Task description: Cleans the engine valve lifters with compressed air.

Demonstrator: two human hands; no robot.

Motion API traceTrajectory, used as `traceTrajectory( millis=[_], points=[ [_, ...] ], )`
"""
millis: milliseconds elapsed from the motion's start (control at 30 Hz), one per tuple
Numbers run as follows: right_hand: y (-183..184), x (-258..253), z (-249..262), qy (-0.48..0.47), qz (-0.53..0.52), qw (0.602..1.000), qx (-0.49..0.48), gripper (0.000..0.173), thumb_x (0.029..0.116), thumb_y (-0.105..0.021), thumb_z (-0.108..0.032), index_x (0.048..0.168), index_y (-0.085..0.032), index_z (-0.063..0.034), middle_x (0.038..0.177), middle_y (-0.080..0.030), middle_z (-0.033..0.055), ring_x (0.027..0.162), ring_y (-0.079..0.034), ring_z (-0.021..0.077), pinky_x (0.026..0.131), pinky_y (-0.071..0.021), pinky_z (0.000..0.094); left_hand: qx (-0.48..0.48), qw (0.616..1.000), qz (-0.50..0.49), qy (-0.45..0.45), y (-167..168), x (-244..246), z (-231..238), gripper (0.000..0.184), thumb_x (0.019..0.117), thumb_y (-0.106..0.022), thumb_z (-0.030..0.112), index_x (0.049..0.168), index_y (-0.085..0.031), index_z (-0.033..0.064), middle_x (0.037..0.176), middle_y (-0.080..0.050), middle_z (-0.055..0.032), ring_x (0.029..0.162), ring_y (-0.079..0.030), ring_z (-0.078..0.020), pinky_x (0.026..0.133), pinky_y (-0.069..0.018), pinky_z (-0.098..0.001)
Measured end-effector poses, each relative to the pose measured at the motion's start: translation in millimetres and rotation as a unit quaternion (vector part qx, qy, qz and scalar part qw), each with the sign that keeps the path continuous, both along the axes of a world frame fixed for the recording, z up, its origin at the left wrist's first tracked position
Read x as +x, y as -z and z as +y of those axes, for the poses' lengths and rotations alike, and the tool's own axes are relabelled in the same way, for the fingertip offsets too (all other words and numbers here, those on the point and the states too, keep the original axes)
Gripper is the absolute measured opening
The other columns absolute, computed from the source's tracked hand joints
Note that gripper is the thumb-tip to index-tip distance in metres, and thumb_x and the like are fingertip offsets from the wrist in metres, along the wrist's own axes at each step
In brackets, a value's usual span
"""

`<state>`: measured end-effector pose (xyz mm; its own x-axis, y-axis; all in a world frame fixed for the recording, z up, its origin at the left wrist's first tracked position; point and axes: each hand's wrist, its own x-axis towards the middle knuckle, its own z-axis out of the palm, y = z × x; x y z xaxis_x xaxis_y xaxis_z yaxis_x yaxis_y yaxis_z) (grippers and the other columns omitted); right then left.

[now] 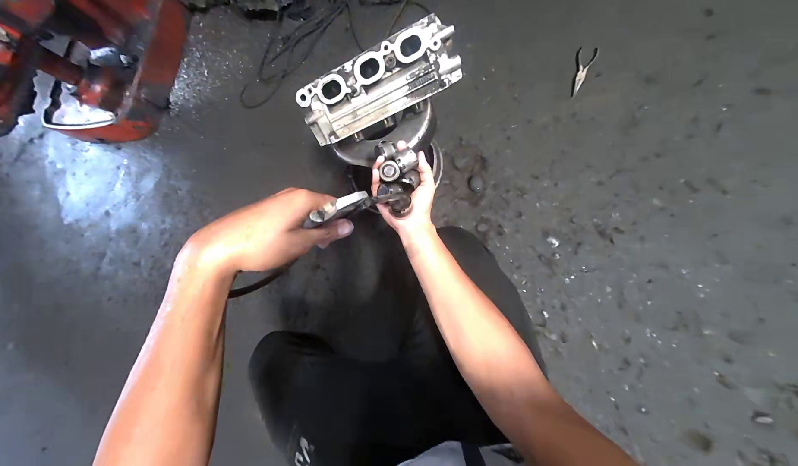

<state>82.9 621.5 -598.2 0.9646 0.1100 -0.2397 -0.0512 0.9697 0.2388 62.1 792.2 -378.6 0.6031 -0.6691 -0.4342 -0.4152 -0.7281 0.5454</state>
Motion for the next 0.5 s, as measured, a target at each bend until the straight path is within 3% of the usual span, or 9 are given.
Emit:
traceTrajectory(
  millis=[200,333,500],
  points=[
    [0.8,0.7,0.6,0.001,-0.011,1.0,-0.011,0.046,0.1044,-0.039,-0.052,0.127,-0.06,-0.0175,0.106,-0.07,0.0115,0.091,-0.072,0.025,0.077,-0.0619,0.0418,0.005,1.0,-0.001,0.012,-0.1,10.6,-13.4,0.024,0.1028,-0.056,0.033,0.087,-0.066,0.0186,0.068,-0.061,0.0088,0.059,-0.057,-0.0015,0.054,-0.0474,-0.0222],
    [-2.0,-0.7,3.8,0.0,-0.006,0.999,-0.043,0.045,0.1048,-0.037,-0.052,0.125,-0.06,-0.0187,0.104,-0.07,0.0086,0.089,-0.071,0.0219,0.075,-0.0607,0.0407,0.032,0.999,-0.026,0.002,-0.6,20.7,-26.4,0.027,0.1049,-0.054,0.032,0.087,-0.066,0.0163,0.069,-0.06,0.0064,0.061,-0.057,-0.0047,0.057,-0.0478,-0.0271],
    [-2.7,-4.1,1.2,-0.009,-0.007,0.999,-0.04,0.046,0.104,-0.039,-0.053,0.126,-0.062,-0.0202,0.104,-0.071,0.0095,0.088,-0.072,0.0237,0.073,-0.0619,0.041,0.018,0.999,-0.008,0.027,-0.6,20.7,-31.8,0.026,0.1042,-0.053,0.034,0.087,-0.065,0.0181,0.069,-0.061,0.0087,0.062,-0.058,-0.0025,0.057,-0.0481,-0.024]
  ],
)
